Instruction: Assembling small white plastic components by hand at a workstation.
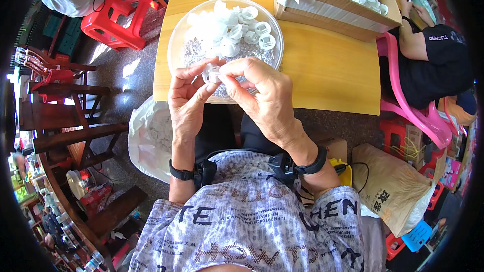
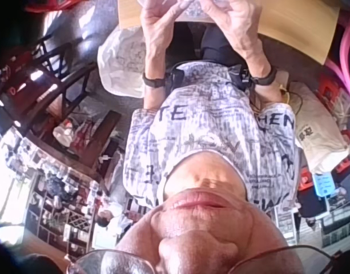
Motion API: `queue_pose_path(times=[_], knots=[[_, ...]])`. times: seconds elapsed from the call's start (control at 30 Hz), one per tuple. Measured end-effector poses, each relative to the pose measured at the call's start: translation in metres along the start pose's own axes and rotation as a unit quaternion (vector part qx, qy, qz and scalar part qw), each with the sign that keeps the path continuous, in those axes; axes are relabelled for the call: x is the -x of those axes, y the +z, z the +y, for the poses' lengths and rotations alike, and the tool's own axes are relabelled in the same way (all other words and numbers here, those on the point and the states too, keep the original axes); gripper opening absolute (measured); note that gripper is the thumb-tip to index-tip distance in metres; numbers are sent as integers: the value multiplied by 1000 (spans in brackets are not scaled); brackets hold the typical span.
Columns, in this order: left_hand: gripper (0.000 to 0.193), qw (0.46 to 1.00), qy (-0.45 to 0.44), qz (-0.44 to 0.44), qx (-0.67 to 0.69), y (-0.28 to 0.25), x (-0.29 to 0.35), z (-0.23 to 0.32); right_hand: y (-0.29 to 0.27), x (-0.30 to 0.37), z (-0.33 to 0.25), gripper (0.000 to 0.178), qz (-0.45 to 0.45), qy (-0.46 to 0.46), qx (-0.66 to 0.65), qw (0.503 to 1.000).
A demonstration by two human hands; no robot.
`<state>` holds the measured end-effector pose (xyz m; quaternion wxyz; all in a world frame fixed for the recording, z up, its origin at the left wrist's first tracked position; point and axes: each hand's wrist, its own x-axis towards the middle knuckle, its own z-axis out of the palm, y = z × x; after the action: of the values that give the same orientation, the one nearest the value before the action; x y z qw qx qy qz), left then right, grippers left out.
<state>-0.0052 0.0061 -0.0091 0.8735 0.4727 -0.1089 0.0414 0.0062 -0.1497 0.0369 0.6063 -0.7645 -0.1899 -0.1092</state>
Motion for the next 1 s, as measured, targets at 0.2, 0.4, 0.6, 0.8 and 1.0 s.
queue_pose_path(times=[0.2, 0.4, 0.6, 0.8, 1.0], knots=[[32, 1000, 15, -8, -22, -2, 1, -3, -4, -3, 10, 12, -26, -92, 78, 992], [31, 999, -17, 18, -37, 5, -1, 7, -6, 0, 6, 9, -20, 94, -113, 989], [26, 997, 5, 2, -78, 4, -2, 5, -10, -1, 9, 8, -28, 60, -49, 997], [24, 998, -18, -2, -66, 7, 5, -1, -13, 4, 16, 9, -40, 8, -3, 999], [50, 983, -17, -29, -183, 8, -9, 5, -42, -14, 15, 8, -58, 84, -34, 994]])
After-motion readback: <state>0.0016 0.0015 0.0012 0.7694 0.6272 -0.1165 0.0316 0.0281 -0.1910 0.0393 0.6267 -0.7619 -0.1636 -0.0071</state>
